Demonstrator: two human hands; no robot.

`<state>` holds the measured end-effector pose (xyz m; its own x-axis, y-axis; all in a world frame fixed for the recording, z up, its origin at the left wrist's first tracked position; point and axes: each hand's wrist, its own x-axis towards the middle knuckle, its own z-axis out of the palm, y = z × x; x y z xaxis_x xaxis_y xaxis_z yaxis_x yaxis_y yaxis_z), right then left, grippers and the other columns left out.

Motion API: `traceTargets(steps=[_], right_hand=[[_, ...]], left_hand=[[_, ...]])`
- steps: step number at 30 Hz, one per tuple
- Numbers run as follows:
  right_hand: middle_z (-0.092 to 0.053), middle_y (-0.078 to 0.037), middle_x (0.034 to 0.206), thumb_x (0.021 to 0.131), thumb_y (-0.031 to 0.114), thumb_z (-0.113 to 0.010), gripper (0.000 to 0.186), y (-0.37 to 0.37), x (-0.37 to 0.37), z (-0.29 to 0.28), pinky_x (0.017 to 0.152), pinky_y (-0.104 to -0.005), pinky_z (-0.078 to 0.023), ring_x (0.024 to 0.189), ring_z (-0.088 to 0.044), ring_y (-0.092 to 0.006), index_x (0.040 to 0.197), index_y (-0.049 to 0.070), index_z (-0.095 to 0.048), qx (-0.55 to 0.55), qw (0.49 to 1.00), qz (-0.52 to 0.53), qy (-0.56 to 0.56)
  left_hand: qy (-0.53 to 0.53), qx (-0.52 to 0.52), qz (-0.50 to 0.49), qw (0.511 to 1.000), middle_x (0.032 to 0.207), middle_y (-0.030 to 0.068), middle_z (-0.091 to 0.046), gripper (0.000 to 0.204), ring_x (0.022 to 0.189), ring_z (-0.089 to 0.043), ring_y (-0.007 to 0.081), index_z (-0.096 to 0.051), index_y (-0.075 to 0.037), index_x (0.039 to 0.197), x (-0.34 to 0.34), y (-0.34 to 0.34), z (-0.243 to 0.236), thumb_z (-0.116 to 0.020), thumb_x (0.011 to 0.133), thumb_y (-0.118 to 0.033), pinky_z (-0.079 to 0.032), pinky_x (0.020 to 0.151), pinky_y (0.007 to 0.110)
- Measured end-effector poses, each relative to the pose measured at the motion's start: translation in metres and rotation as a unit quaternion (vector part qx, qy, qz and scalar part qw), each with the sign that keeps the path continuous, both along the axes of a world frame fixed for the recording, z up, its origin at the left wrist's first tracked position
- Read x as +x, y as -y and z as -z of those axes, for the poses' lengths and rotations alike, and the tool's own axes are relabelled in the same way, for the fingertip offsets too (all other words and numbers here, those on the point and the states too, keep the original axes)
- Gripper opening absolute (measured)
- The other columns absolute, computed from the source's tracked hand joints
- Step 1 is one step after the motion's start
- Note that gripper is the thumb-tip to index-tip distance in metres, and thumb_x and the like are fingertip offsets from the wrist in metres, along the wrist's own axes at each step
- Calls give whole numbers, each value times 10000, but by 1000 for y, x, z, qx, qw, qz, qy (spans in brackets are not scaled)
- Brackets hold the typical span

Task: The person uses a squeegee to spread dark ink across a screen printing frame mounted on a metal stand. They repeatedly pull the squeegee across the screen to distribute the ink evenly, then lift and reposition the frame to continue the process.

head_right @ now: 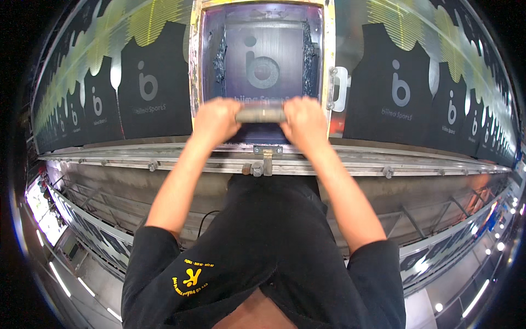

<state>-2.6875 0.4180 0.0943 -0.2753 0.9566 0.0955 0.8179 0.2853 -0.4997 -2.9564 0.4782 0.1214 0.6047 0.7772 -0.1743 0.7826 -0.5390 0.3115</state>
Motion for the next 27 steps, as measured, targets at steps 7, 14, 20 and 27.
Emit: traceTargets(steps=[7,14,20,27], right_hand=[[-678,-108,1051,644,127,-907,526,92,-14,-25,904,-459,-507,1010,-658,-319,1124,60,-703,-38,998,-31,-30],[-671,-100,899,760,295,-917,378,1,14,-49,817,-471,-491,892,-673,-324,983,86,-694,-50,998,-45,-18],[-755,-205,969,860,464,-891,461,-214,35,-46,814,-512,-581,958,-739,-423,999,56,-726,-113,991,59,47],[-718,-157,930,865,464,-881,452,-174,16,8,785,-524,-544,927,-692,-405,996,56,-737,16,997,46,57]], left_hand=[[26,13,-31,999,1309,104,-754,600,1211,-724,308,-737,-86,1278,-22,115,3,-823,685,-52,-599,1002,416],[-19,-120,30,992,855,135,-738,434,833,-763,379,-714,-93,879,-1,-15,-52,-883,831,-490,-607,733,520],[-74,-69,17,995,885,190,-794,554,892,-782,406,-831,-100,995,44,-235,-35,-889,780,-608,-617,836,525],[-78,-31,-31,996,972,132,-812,391,936,-792,350,-827,-138,997,37,-183,-10,-873,828,-488,-623,807,509]])
